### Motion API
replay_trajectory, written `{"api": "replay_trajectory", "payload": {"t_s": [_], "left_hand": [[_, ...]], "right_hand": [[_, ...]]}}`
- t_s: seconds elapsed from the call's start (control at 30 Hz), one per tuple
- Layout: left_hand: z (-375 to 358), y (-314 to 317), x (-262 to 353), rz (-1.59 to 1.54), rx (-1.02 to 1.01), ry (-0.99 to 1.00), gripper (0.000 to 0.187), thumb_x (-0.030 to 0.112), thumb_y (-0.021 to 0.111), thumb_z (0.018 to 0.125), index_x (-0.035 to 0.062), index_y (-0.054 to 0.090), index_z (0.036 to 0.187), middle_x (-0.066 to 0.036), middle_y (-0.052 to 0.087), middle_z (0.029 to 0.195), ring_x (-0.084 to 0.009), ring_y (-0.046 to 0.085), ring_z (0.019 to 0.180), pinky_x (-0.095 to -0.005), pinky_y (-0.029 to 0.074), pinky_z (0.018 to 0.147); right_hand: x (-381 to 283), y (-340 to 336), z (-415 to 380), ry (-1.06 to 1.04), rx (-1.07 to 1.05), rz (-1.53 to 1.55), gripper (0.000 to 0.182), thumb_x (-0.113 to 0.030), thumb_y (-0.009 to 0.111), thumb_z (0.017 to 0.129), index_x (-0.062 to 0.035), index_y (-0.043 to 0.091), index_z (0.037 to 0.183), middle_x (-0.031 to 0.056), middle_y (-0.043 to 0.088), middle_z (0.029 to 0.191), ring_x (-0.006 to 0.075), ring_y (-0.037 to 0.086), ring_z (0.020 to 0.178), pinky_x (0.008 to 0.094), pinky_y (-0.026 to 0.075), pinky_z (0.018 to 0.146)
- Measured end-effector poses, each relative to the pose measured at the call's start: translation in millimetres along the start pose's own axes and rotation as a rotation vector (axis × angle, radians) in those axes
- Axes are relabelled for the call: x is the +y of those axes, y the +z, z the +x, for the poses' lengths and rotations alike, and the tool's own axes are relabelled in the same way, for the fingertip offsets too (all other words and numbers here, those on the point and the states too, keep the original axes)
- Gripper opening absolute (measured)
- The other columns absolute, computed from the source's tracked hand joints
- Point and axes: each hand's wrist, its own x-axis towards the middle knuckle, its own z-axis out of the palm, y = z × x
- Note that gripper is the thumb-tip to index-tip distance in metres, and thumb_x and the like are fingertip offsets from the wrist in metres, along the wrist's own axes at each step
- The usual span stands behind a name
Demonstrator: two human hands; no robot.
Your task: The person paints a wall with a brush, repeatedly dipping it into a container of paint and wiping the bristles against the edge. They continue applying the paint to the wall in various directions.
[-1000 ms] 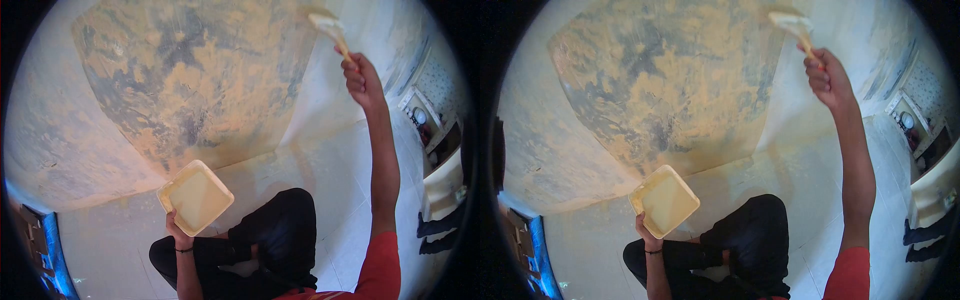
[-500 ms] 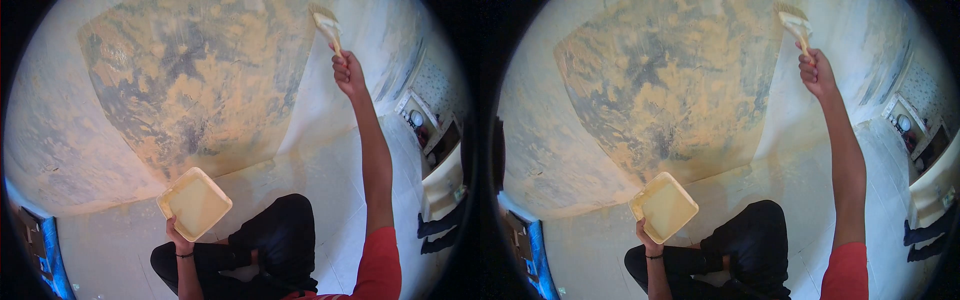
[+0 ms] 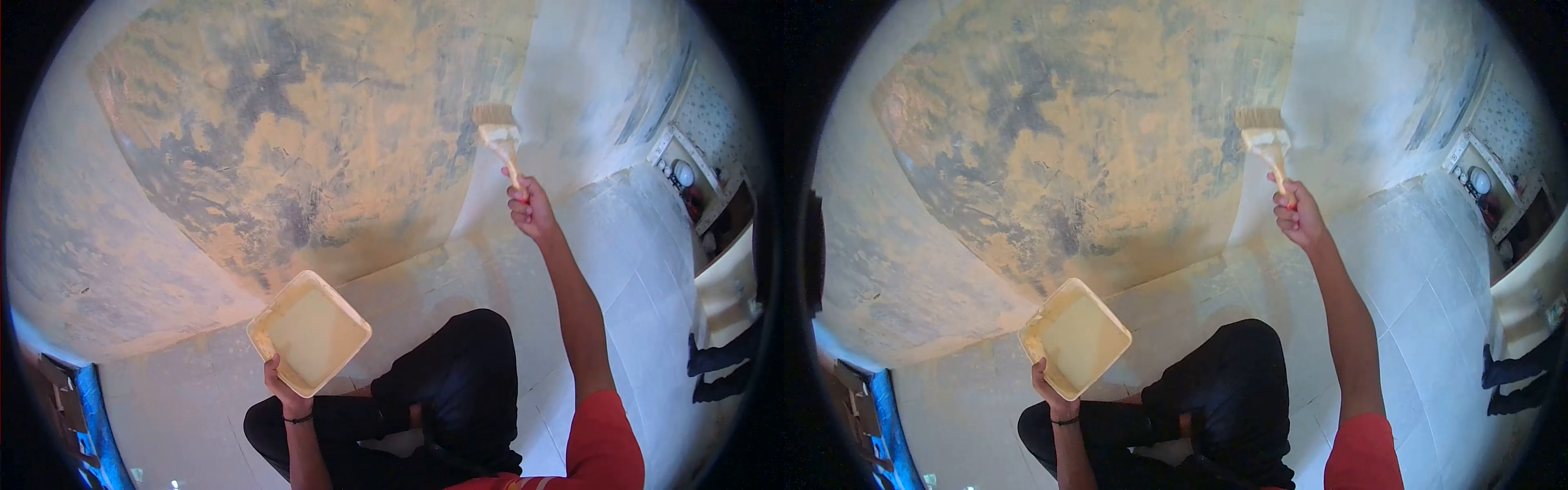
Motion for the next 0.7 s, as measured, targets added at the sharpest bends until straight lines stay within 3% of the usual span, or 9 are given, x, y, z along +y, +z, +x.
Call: {"api": "replay_trajectory", "payload": {"t_s": [0.7], "left_hand": [[7.1, -0.6, -7.7, 0.103, 0.051, -0.010, 0.054, 0.031, 0.049, 0.079, 0.0010, 0.042, 0.123, -0.013, 0.055, 0.112, -0.0262, 0.057, 0.099, -0.0374, 0.047, 0.085]], "right_hand": [[180.0, -121.4, -14.1, 0.345, 0.184, 0.111, 0.031, -0.023, 0.044, 0.088, -0.0096, 0.046, 0.115, -0.0017, 0.041, 0.063, 0.0029, 0.026, 0.036, 0.0173, 0.023, 0.030]]}}
